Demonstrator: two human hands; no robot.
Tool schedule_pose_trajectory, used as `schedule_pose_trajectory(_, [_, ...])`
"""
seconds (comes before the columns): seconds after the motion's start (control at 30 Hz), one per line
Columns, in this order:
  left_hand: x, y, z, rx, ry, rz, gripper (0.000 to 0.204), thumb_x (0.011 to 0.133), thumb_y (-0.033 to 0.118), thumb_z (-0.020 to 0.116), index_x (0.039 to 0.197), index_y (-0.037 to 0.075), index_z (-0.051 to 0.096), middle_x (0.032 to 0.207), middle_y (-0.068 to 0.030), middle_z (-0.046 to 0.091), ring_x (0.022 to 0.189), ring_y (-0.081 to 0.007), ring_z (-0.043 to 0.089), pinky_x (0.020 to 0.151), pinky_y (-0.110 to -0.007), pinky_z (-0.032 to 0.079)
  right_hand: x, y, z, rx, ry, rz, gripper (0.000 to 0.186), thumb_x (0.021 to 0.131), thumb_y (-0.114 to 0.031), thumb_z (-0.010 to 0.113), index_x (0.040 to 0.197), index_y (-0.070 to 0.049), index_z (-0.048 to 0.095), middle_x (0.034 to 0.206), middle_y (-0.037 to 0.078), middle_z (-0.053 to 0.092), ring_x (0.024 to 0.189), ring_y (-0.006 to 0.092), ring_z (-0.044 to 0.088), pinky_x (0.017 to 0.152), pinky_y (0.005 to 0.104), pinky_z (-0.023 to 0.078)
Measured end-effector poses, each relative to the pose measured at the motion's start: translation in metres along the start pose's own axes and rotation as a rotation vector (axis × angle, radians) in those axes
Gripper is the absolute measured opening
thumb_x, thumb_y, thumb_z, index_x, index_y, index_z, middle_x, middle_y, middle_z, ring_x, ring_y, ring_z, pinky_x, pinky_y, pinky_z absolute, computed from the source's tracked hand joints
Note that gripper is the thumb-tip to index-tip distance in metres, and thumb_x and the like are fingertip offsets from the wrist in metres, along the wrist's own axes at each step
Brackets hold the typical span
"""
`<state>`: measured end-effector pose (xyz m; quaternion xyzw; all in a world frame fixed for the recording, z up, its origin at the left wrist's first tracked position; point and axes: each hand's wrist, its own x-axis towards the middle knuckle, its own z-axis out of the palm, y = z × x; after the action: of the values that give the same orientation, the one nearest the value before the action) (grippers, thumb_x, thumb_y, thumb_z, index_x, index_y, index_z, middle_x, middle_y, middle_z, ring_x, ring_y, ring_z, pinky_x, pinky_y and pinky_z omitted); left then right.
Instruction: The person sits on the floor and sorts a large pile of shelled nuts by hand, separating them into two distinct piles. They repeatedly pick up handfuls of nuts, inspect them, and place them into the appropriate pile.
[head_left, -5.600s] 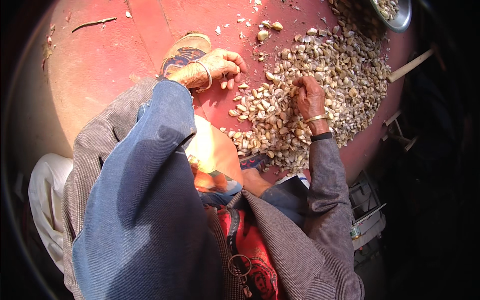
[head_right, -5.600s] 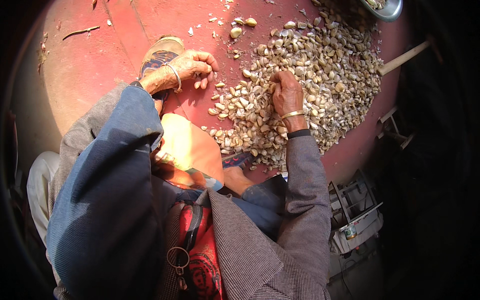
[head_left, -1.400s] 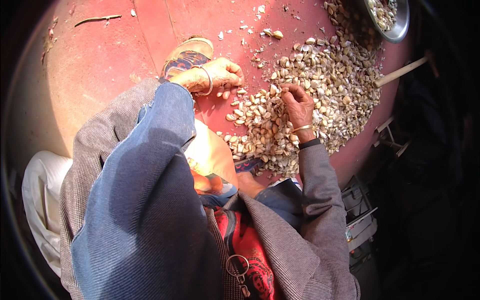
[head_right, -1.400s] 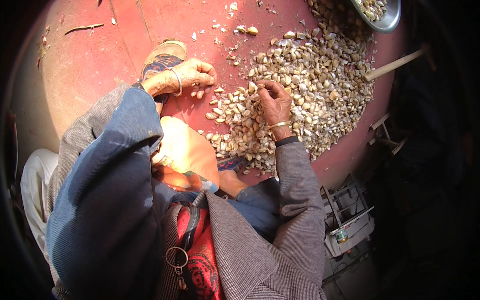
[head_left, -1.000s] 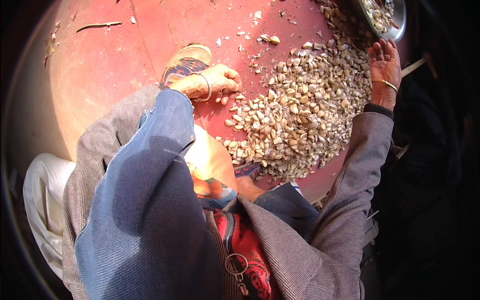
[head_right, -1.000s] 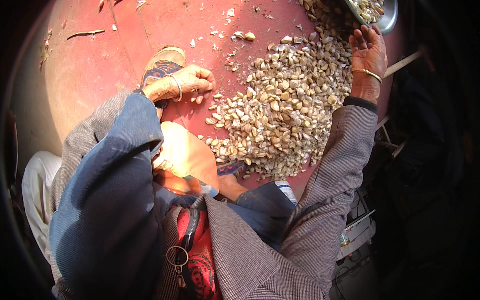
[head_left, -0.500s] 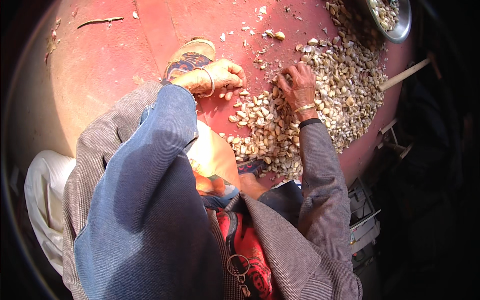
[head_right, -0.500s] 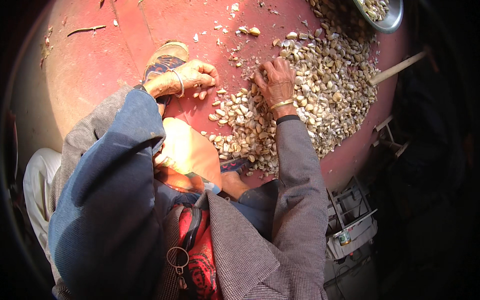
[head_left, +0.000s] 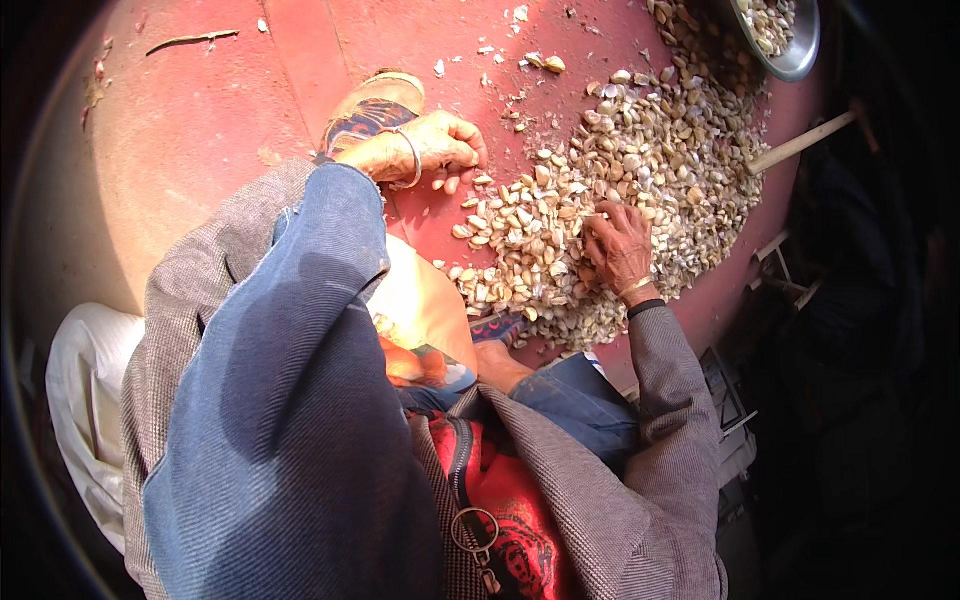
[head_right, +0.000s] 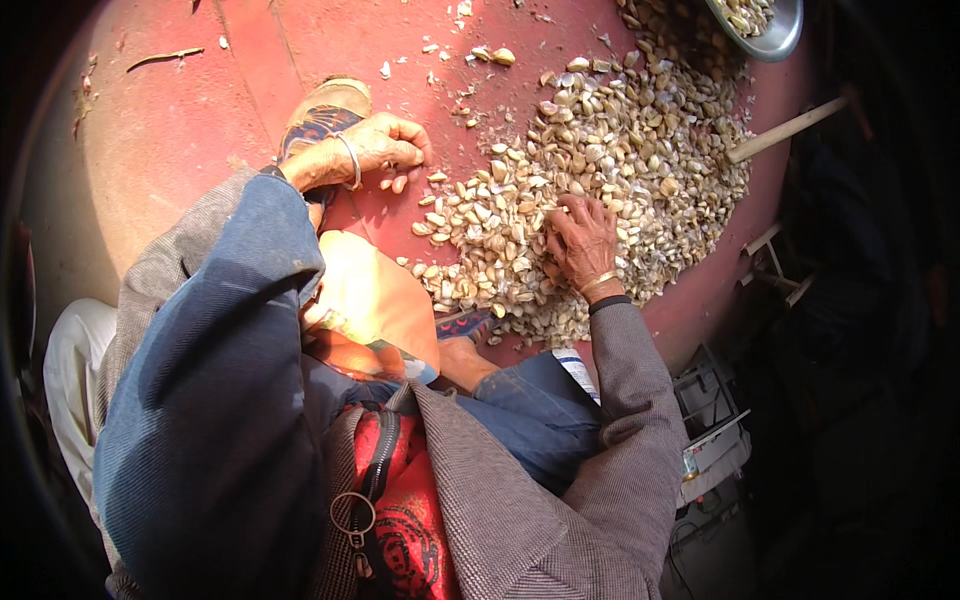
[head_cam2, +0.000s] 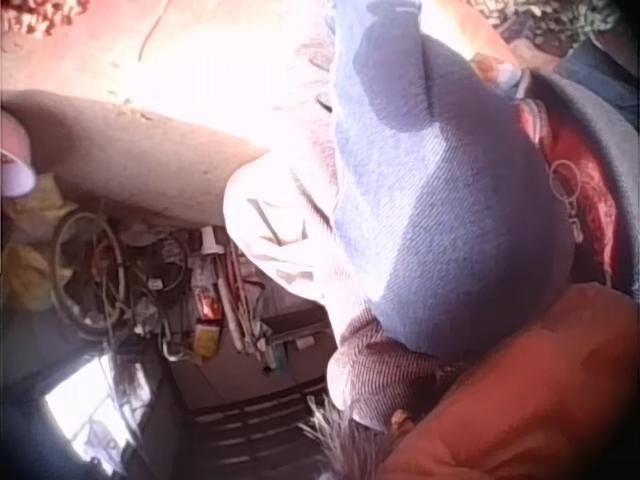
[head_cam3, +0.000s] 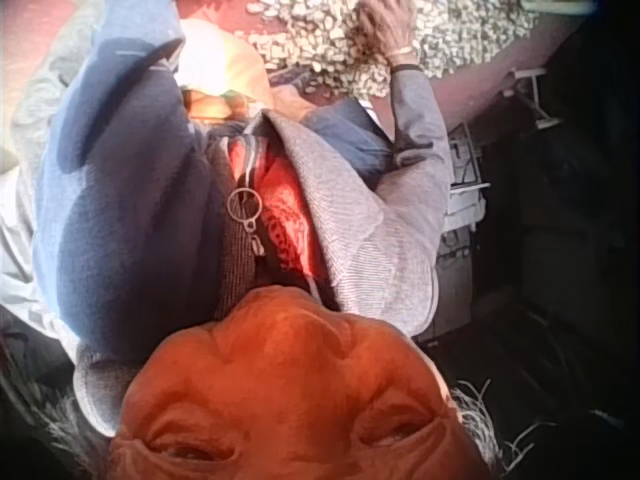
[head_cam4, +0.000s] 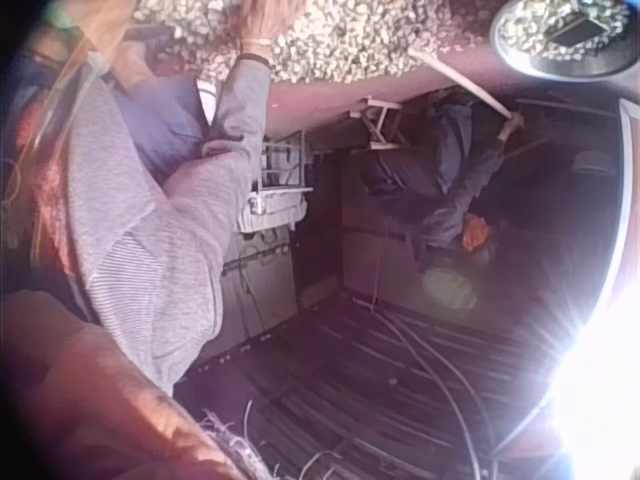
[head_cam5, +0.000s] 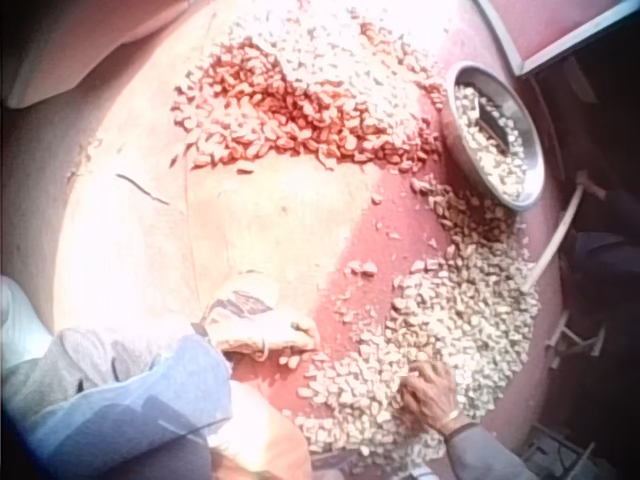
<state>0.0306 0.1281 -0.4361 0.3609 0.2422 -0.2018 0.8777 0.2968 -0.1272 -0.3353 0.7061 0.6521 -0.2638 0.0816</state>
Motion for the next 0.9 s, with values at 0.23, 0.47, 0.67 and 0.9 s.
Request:
schedule_pose_trajectory(0.23, [0.001, -0.001, 0.000, -0.010, -0.010, 0.001, 0.015, 0.098, 0.011, 0.058, 0.106, 0.000, 0.063, 0.079, -0.0056, 0.067, 0.062, -0.0113, 0.064, 0.055, -0.023, 0.051, -0.037, 0.012, -0.017, -0.018, -0.022, 0.104, 0.017, 0.082, -0.022, 0.070, 0.096, -0.013, 0.071, 0.122, 0.004, 0.062, 0.119, 0.0267, 0.053, 0.104, 0.0474, 0.034])
schedule_pose_trajectory(0.47, [0.000, 0.004, 0.003, 0.046, 0.016, -0.033, 0.015, 0.098, 0.010, 0.058, 0.107, -0.001, 0.063, 0.081, -0.0065, 0.067, 0.064, -0.0109, 0.064, 0.055, -0.024, 0.050, -0.004, 0.000, -0.030, -0.099, 0.206, 0.119, 0.022, 0.085, -0.025, 0.075, 0.104, -0.014, 0.073, 0.121, 0.003, 0.063, 0.117, 0.0262, 0.055, 0.103, 0.0485, 0.034])
schedule_pose_trajectory(0.67, [0.001, 0.002, 0.003, 0.029, 0.023, -0.029, 0.016, 0.097, 0.010, 0.058, 0.107, -0.001, 0.063, 0.081, -0.0074, 0.068, 0.064, -0.0112, 0.064, 0.054, -0.024, 0.049, 0.081, -0.055, 0.021, 0.237, 0.301, 0.156, 0.034, 0.084, -0.013, 0.075, 0.117, -0.016, 0.067, 0.115, 0.007, 0.060, 0.108, 0.0269, 0.057, 0.088, 0.0430, 0.045])
schedule_pose_trajectory(0.9, [0.003, 0.001, 0.001, 0.020, 0.009, -0.019, 0.014, 0.098, 0.010, 0.058, 0.105, -0.001, 0.063, 0.079, -0.0062, 0.068, 0.063, -0.0112, 0.064, 0.054, -0.024, 0.050, 0.030, -0.072, 0.040, 0.236, 0.118, -0.014, 0.012, 0.085, -0.016, 0.072, 0.092, -0.011, 0.064, 0.094, 0.005, 0.053, 0.094, 0.0253, 0.053, 0.081, 0.0412, 0.039])
